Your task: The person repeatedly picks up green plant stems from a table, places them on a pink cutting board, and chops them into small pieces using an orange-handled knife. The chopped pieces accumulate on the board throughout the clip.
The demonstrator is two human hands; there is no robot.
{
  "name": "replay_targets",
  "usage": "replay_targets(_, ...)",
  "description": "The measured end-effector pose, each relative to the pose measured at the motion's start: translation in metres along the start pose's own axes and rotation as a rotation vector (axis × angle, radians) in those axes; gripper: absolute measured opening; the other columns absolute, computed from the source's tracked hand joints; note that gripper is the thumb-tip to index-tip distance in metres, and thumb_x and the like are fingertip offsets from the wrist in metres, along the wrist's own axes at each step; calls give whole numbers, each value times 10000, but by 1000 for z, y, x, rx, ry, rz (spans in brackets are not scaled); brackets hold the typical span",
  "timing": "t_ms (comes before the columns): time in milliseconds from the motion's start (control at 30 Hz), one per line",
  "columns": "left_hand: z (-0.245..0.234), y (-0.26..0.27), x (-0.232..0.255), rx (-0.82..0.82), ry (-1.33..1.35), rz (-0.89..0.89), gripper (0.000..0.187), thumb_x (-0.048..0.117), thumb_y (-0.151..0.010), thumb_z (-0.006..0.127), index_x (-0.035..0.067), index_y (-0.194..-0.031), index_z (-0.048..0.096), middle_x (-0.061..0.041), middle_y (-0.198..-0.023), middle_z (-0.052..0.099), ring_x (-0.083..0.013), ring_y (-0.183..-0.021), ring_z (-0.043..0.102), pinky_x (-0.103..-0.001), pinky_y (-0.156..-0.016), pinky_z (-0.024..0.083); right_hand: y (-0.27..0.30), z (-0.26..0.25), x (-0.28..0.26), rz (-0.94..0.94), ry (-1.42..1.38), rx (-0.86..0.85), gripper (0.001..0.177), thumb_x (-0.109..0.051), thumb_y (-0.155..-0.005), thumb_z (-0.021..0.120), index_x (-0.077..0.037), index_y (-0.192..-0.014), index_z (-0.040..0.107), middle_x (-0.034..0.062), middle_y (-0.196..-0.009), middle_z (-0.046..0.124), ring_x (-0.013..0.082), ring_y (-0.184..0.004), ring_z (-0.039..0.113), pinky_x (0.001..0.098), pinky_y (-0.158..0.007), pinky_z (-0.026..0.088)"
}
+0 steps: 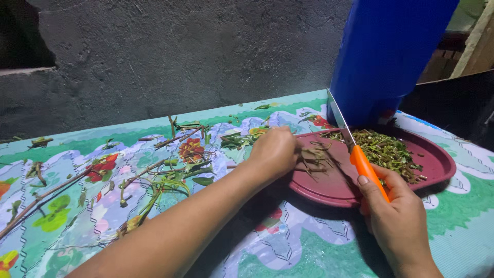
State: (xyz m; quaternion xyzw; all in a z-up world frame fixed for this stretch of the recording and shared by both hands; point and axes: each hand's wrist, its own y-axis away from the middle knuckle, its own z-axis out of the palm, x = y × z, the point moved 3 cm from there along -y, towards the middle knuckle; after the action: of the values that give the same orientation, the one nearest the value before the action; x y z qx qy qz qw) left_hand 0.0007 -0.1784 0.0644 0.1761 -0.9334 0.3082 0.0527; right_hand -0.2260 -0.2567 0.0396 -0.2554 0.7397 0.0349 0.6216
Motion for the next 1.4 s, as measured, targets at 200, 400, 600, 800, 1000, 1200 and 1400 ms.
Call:
replay_targets(200, -17, 12, 21, -188, -58, -31, 304, 307, -883, 596, 116, -978, 813, -265, -1143, 633, -433, -1116, 620, -527, -966, 505, -1, 0, 1, -10, -16, -18, 335, -289, -952, 648, -139, -1242, 725, 35, -597, 556, 107, -442, 442, 296, -393, 333)
replay_targets(400, -26, 21, 27, -200, -45, 64, 475, 530, -791, 718, 162, -1086, 780, -250, -1100, 622, -414, -1093, 605, -512, -908, 506, -1, 0, 1, 19, -9, -11, 335, -290, -953, 651, -149, -1248, 726, 41, -606, 562, 105, -451, 444, 292, -396, 331)
replay_targets(600, -8, 19, 20, -14, 2, 69, 329, 453, -791, 785, 142, -893, 824, -189, -1042, 660, -381, -1033, 661, -499, -857, 539, -2, -1, 5, -1, -21, -26, 334, -281, -956, 648, -137, -1249, 724, 45, -605, 570, 105, -444, 441, 292, -395, 331)
replay_targets(800, 10, 10, 13, 46, 25, -134, 284, 388, -808, 795, 118, -896, 805, -172, -1035, 653, -375, -1001, 668, -507, -828, 550, -5, -4, 11, -49, -5, -65, 381, -290, -1032, 671, -120, -1366, 738, 55, -663, 602, 126, -472, 465, 309, -403, 352)
replay_targets(1000, 11, 8, 18, 9, -65, -162, 268, 323, -881, 726, 71, -944, 790, -188, -1139, 615, -383, -1095, 626, -519, -865, 551, 2, -16, 12, -18, 444, -178, 615, -334, -976, 666, -276, -1584, 590, 128, -909, 748, 241, -744, 713, 361, -714, 577)
replay_targets(1200, 13, 6, 28, -147, -178, -148, 252, 202, -875, 672, -5, -990, 758, -221, -1235, 577, -386, -1152, 602, -509, -905, 553, 3, -30, 3, -113, 834, -247, 574, -421, -938, 649, -296, -1498, 636, 170, -1199, 778, 300, -1088, 753, 353, -976, 545)
replay_targets(1400, 16, 0, 17, -54, -44, -201, 235, 145, -789, 723, -15, -956, 763, -217, -1168, 636, -380, -1132, 633, -477, -926, 547, -7, -13, -15, -143, 683, -273, 462, -407, -928, 638, -264, -1368, 646, 176, -994, 801, 250, -888, 794, 364, -882, 560)
